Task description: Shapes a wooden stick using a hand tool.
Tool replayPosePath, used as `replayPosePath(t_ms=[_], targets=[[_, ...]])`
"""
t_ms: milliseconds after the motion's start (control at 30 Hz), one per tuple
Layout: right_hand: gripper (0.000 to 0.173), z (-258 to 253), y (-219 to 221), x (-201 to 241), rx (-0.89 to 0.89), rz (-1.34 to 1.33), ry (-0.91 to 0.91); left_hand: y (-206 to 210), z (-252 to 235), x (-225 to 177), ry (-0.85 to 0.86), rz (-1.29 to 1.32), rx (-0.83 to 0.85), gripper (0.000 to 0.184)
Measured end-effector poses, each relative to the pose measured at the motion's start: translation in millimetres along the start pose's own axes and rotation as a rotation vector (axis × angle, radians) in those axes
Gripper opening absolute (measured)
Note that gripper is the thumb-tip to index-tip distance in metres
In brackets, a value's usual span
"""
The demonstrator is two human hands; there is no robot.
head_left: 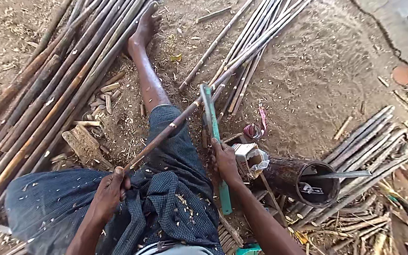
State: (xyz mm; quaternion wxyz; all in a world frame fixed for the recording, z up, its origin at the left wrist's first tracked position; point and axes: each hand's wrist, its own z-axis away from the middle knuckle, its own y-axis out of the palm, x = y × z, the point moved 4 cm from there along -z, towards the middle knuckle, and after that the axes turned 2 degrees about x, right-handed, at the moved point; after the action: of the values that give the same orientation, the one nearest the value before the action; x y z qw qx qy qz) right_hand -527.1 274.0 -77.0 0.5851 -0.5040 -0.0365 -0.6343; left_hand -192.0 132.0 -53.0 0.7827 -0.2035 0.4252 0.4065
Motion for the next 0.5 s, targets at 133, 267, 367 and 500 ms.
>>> replayPosePath(t_ms=[133, 267, 367, 500], targets=[[0.051, 27, 14, 18, 0.162, 0.303, -0.218, 1, 4, -1, -0.04, 0.076, -0.007, 0.059], [0.061, 10, 3, 5, 0.021, 0.017, 0.013, 2, 0, -1, -0.041, 0.159, 0.011, 0.062], [0.049, 26, 17, 19, 0.145, 0.297, -0.233, 0, 4, -1, -0.051, 0.188, 0.016, 0.063], [0.063, 7, 3, 7, 0.005, 0.012, 0.018, 2, -1, 0, -0.094, 0.253, 0.031, 0.065]])
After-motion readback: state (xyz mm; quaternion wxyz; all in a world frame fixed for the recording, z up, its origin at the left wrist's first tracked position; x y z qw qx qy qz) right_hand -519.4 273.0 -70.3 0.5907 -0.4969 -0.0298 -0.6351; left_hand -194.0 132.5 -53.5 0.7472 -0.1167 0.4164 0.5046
